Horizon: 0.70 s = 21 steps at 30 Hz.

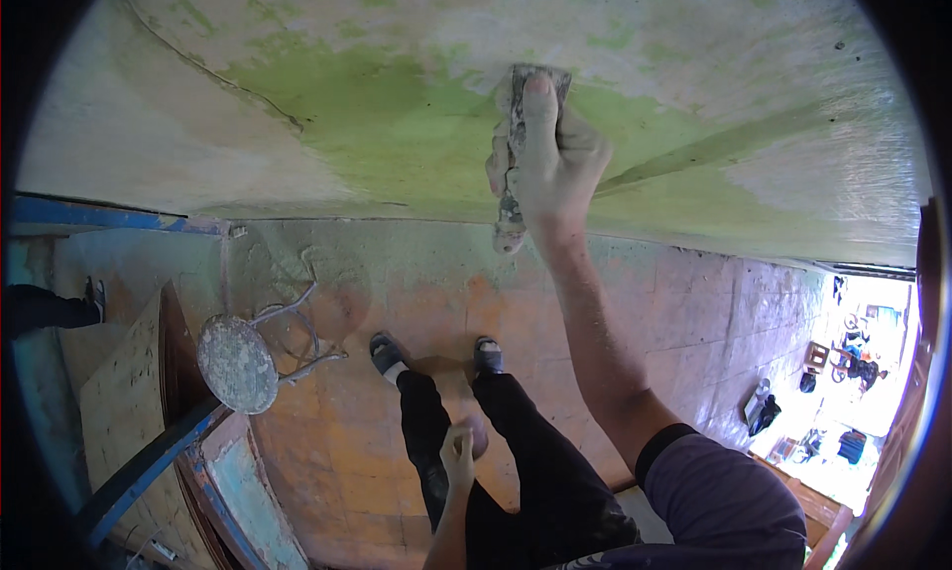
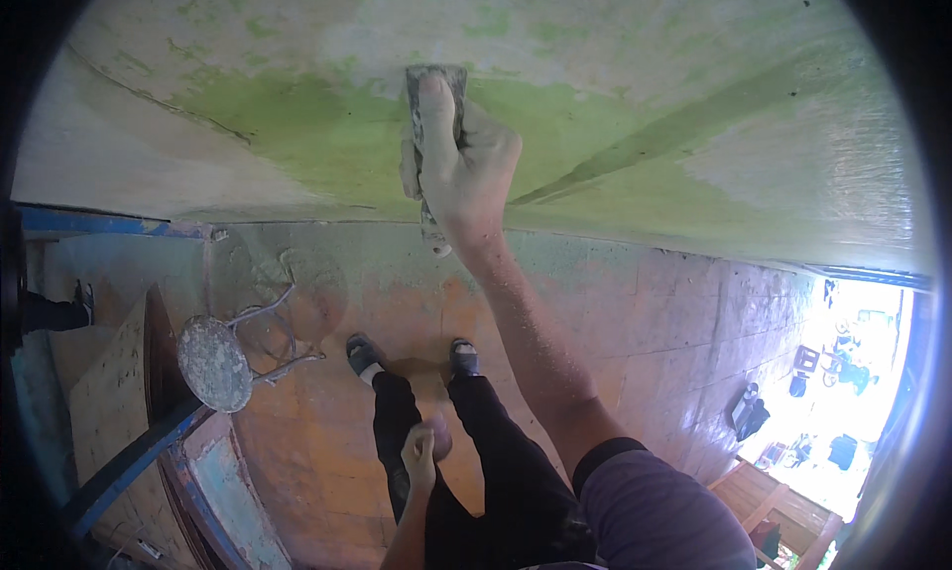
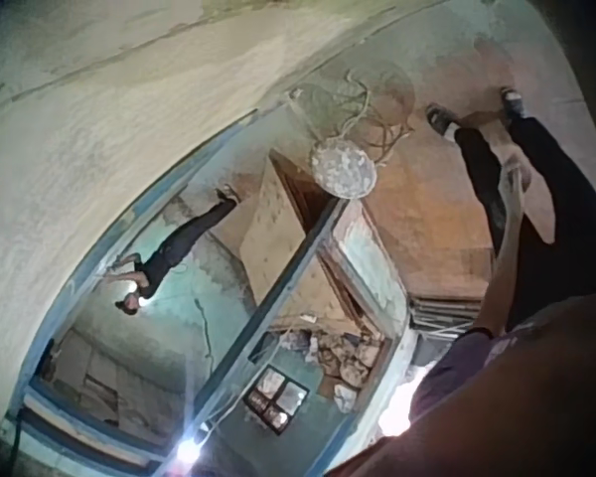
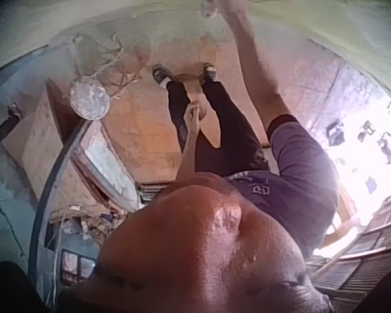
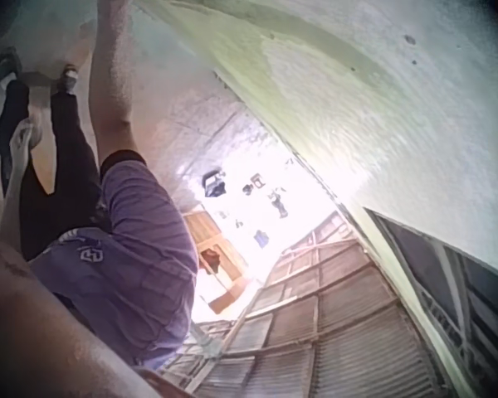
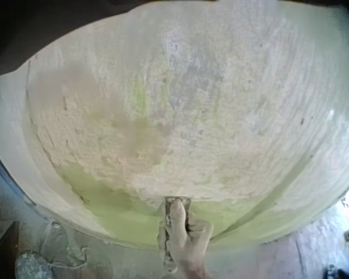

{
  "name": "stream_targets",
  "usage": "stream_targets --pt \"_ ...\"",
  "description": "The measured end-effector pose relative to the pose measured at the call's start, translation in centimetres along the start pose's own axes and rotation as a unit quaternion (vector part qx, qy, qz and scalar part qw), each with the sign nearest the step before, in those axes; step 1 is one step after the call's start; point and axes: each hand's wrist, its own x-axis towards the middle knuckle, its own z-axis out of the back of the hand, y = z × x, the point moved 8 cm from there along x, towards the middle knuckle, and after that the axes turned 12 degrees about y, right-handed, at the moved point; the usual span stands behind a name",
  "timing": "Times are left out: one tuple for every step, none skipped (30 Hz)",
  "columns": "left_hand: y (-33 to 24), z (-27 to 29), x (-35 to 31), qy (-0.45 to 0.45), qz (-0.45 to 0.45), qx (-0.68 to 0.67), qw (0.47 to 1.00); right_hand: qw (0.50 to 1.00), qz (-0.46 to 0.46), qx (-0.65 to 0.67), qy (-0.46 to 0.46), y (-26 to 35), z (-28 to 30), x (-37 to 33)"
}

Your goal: The person scrapes old paint from a wall with a metal scraper, removing paint chips to prepare the surface for renovation.

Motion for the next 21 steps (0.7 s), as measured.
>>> stream_targets --pt "-2.3 -0.7 1.8 0.01 -0.018 -0.006 1.0 1.0 0.01 0.013 0.004 -0.1 0.2 0.0" --pt "-4.8 -1.3 4.2 0.017 -0.039 -0.011 0.999 1.0 0.014 0.014 0.004 -2.2 0.7 -0.4" --pt "-6.8 -1.8 6.7 0.04 -0.074 0.001 0.996 1.0 -0.01 0.023 -0.005 -6.0 1.4 -1.4" --pt "-9.1 -2.7 9.1 0.061 -0.105 0.012 0.993 0.999 -0.037 0.032 -0.012 -7.1 1.6 -1.8" --pt "-11.6 -3.6 11.2 0.082 -0.133 0.011 0.988 0.999 -0.036 0.033 -0.011 -7.6 2.1 -1.7" --pt "-15.0 -4.6 13.5 0.105 -0.16 0.01 0.982 1.0 -0.002 0.023 -0.001 -5.7 2.0 -1.2" --pt "-18.5 -5.7 15.5 0.104 -0.192 0.016 0.976 0.999 0.03 0.009 0.009 -3.4 2.2 -0.7" --pt "-22.0 -6.6 17.4 0.104 -0.223 0.021 0.969 1.0 0.028 0.003 0.008 -1.6 2.2 -0.1" --pt "-25.2 -7.3 19.0 0.121 -0.251 0.008 0.96 0.998 0.042 0.038 -0.012 0.8 1.8 0.5" --pt "-28.0 -7.3 20.1 0.135 -0.28 0.001 0.95 0.995 0.058 0.078 -0.032 2.1 1.5 0.7" --pt "-29.4 -7.5 21.1 0.138 -0.28 0.001 0.95 0.995 0.058 0.077 -0.035 1.1 1.8 0.3" --pt "-30.7 -8.5 21.9 0.199 -0.291 -0.006 0.936 0.997 0.026 0.071 -0.023 -1.6 2.1 -0.4" --pt "-31.5 -10.0 22.2 0.262 -0.302 -0.017 0.916 0.998 -0.005 0.06 -0.013 -4.1 2.7 -1.0" --pt "-30.8 -11.2 22.8 0.258 -0.262 0.061 0.928 0.998 -0.017 0.058 -0.019 -4.9 3.3 -1.3" --pt "-30.8 -11.6 22.9 0.259 -0.263 0.061 0.927 0.998 -0.015 0.057 -0.019 -5.3 3.9 -1.4" --pt "-30.8 -11.8 23.2 0.248 -0.257 0.062 0.932 0.999 -0.006 0.041 -0.016 -4.5 3.9 -1.3" --pt "-31.2 -12.1 23.2 0.24 -0.248 0.061 0.936 1.0 0.001 0.021 -0.014 -3.2 3.8 -1.0" --pt "-32.0 -12.6 23.5 0.245 -0.247 0.058 0.936 1.0 0.0 0.017 -0.017 -2.0 3.7 -0.4" --pt "-35.0 -12.7 23.0 0.241 -0.287 0.019 0.927 0.999 0.017 0.037 -0.002 0.5 2.9 0.4" --pt "-37.4 -12.7 22.8 0.232 -0.333 -0.017 0.914 0.997 0.041 0.062 0.017 2.1 2.2 1.3" --pt "-36.4 -12.5 23.1 0.233 -0.336 -0.019 0.912 0.997 0.045 0.06 0.016 1.4 2.0 1.0"
